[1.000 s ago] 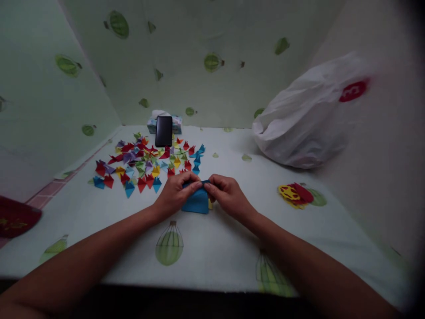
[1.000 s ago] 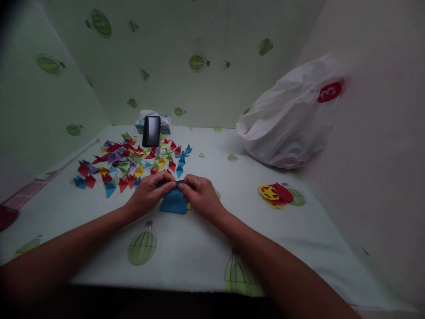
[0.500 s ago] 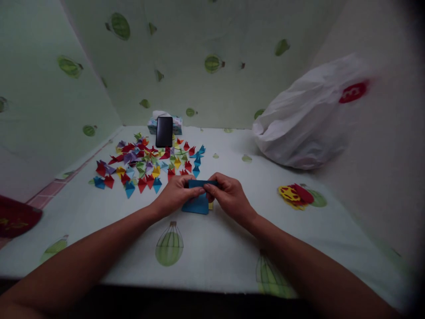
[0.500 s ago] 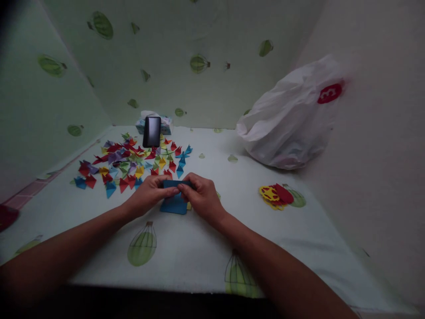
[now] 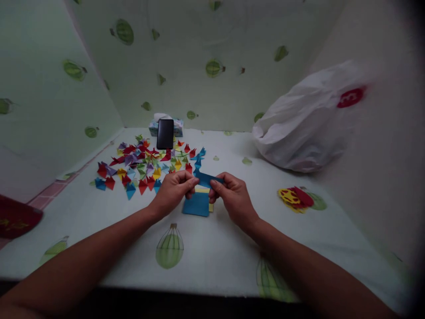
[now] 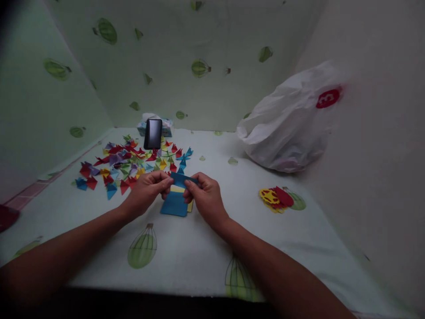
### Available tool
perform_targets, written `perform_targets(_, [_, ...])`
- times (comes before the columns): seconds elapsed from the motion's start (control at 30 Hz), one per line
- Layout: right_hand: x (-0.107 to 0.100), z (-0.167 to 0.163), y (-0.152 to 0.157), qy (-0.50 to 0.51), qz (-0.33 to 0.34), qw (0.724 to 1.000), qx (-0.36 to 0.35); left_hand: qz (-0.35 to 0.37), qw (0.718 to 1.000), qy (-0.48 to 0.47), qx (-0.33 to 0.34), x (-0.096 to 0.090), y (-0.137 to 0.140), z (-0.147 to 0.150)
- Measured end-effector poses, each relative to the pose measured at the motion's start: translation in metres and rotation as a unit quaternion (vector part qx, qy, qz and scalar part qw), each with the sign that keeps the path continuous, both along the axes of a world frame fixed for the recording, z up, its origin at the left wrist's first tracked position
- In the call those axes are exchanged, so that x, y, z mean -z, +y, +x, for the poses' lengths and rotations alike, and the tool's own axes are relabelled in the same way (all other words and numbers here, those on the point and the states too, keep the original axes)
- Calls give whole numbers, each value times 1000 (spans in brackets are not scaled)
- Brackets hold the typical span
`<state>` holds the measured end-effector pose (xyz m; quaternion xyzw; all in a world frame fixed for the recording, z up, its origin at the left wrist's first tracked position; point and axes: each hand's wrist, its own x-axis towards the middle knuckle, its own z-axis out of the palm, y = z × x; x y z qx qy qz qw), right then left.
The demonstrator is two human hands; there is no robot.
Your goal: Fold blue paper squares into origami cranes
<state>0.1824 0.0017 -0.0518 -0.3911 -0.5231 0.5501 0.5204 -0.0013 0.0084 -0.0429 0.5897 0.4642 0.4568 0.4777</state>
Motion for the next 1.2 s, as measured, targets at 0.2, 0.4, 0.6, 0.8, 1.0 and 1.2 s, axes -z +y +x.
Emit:
perform_targets(0.2, [-2, 3, 7, 128, -108, 985, -49, 243, 967, 70, -34, 3, 11, -11])
perform_targets(0.4, [-3, 2, 3, 100, -138, 978, -122, 306, 941, 145, -10, 2, 3, -6])
perform_targets(0.6, [0, 4, 9, 40, -56, 996, -59, 4, 1000, -11, -23, 2, -3, 1])
perform_targets(0.8, [5, 5, 9, 4, -43, 998, -46, -123, 987, -101, -1, 5, 1, 4])
perform_targets(1.0, [1, 7, 10, 10, -78, 994, -70, -140, 985, -100, 18, 4, 2, 2])
perform_targets(1.2, [1, 7, 9, 10, -81, 990, -112, -106, 991, -71, 30, 5, 3, 0])
